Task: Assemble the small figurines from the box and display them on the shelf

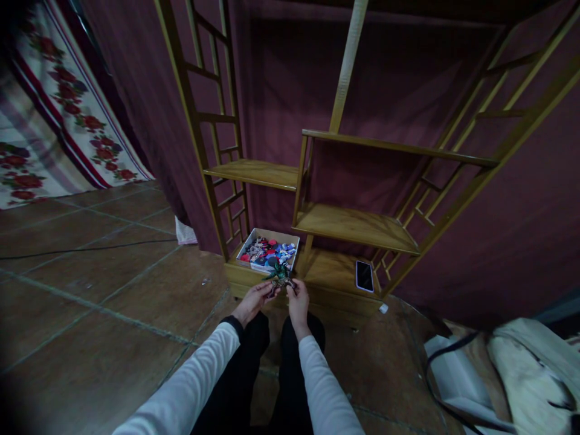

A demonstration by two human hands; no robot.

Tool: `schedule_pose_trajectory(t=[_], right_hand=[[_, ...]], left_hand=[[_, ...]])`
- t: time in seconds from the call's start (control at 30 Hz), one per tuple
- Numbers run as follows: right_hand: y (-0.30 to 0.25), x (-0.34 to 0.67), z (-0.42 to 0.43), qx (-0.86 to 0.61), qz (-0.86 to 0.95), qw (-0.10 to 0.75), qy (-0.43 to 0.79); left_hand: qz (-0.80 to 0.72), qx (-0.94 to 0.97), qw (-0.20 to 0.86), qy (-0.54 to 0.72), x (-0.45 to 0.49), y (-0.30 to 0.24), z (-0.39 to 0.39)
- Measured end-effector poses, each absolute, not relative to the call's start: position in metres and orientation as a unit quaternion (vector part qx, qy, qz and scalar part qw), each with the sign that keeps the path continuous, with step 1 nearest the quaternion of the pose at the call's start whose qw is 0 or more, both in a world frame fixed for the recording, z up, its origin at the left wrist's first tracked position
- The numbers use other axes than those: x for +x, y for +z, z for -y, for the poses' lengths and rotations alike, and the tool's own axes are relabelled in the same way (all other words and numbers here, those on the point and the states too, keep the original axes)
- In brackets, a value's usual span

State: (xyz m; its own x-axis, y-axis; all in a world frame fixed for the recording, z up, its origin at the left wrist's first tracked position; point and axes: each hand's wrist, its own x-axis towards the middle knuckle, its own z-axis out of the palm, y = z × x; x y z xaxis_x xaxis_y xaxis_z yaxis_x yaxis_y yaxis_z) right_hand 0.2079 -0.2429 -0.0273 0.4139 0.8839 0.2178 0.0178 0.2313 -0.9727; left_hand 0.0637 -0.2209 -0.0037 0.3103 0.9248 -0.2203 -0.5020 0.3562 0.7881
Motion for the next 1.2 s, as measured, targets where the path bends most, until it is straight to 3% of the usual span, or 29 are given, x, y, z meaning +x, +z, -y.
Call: schedule_pose_trajectory(t=[0.27,0.73,1.2], right_hand=[[-0.026,0.208,0.243,-0.522,0.411,0.671,0.33],[-0.02,0.21,0.242,-0.487,0.36,0.639,0.474],[-0.03,0.203,0.237,-0.532,0.407,0.654,0.352]], left_hand=[[-0.362,0.303,0.738,0.482,0.064,-0.006,0.219],[-0.361,0.268,0.739,0.501,0.063,-0.006,0.218],[-0.388,0.281,0.728,0.491,0.061,0.002,0.218]])
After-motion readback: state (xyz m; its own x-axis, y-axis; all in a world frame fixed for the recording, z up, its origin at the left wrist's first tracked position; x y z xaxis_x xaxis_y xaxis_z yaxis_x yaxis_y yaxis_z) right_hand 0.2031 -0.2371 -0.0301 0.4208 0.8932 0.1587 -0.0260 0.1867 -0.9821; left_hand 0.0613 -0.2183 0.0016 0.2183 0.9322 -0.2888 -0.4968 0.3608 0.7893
